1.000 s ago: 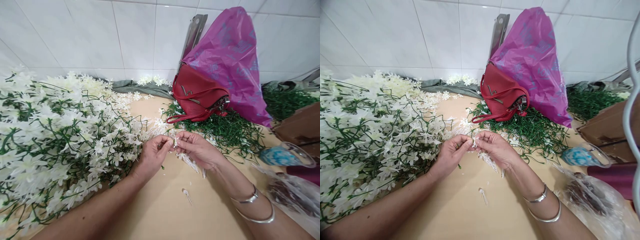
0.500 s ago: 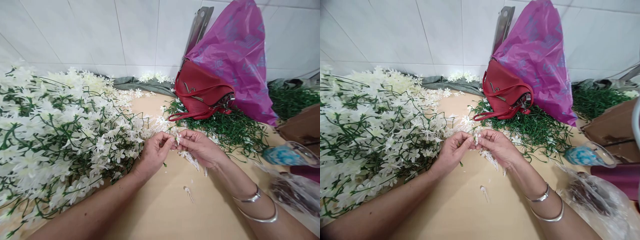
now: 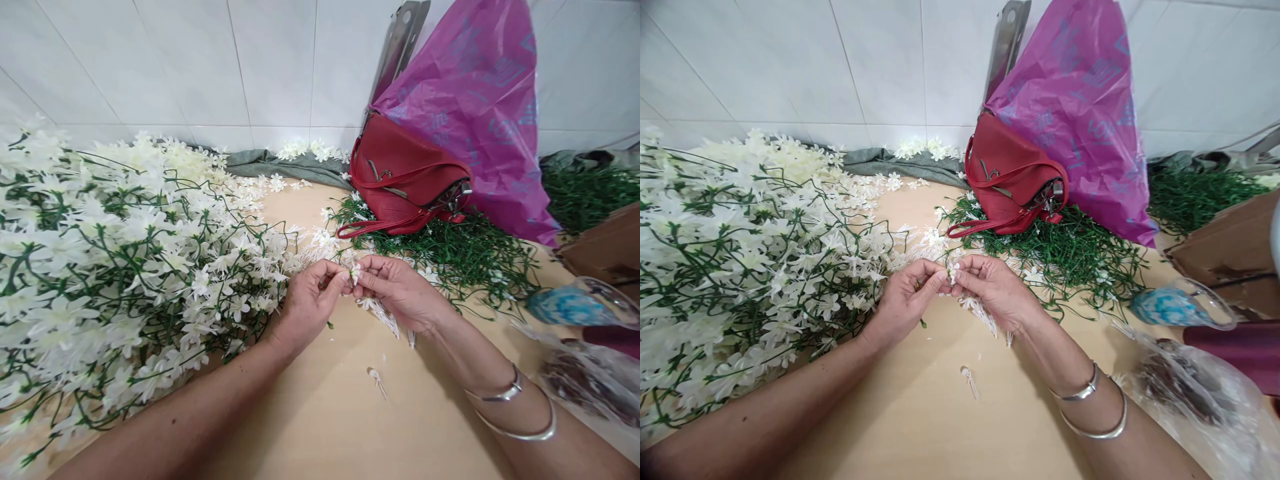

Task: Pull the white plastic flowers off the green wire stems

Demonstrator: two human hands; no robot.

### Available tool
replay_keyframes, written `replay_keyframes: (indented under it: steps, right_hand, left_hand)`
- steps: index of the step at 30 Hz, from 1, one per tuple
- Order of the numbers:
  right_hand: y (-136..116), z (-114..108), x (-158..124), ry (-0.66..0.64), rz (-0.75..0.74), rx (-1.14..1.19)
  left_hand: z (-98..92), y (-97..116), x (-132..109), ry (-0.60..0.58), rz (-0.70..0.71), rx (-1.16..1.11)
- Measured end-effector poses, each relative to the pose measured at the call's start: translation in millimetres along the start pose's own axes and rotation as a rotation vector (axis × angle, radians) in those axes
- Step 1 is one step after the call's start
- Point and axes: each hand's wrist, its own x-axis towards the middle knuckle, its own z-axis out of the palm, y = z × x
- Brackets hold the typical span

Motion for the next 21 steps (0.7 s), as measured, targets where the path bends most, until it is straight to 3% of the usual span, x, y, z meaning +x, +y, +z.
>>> replay_keyframes:
  steps: [4, 8, 11, 14, 18, 21]
  right_hand:
    - [-0.8, 2.2, -1.3, 0.054, -0.099, -0.069]
    - [2.2, 1.1, -2.2, 0.061, -0.208, -0.339]
    - [8.2, 1.9, -2.5, 0.112, -0.269, -0.638]
    - [12.9, 2.0, -2.4, 0.171, -0.377, -0.899]
    - [13.1, -4.7, -0.1, 0.188, -0.39, -0.897]
    - [9.9, -9.3, 1.3, 0.244, -0.416, -0.782]
  left_hand:
    - [3.4, -0.2, 2.0, 0.159, -0.012, -0.101]
    - [3.5, -1.8, 3.6, 0.33, 0.035, -0.207]
    - [1.0, -2.1, 3.0, 0.333, 0.094, -0.187]
    - [-2.3, -2.3, 1.5, 0.3, 0.178, -0.013]
    - [-2.6, -1.9, -0.7, 0.3, 0.243, 0.206]
    - [0.4, -0.1, -2.3, 0.225, 0.221, 0.282]
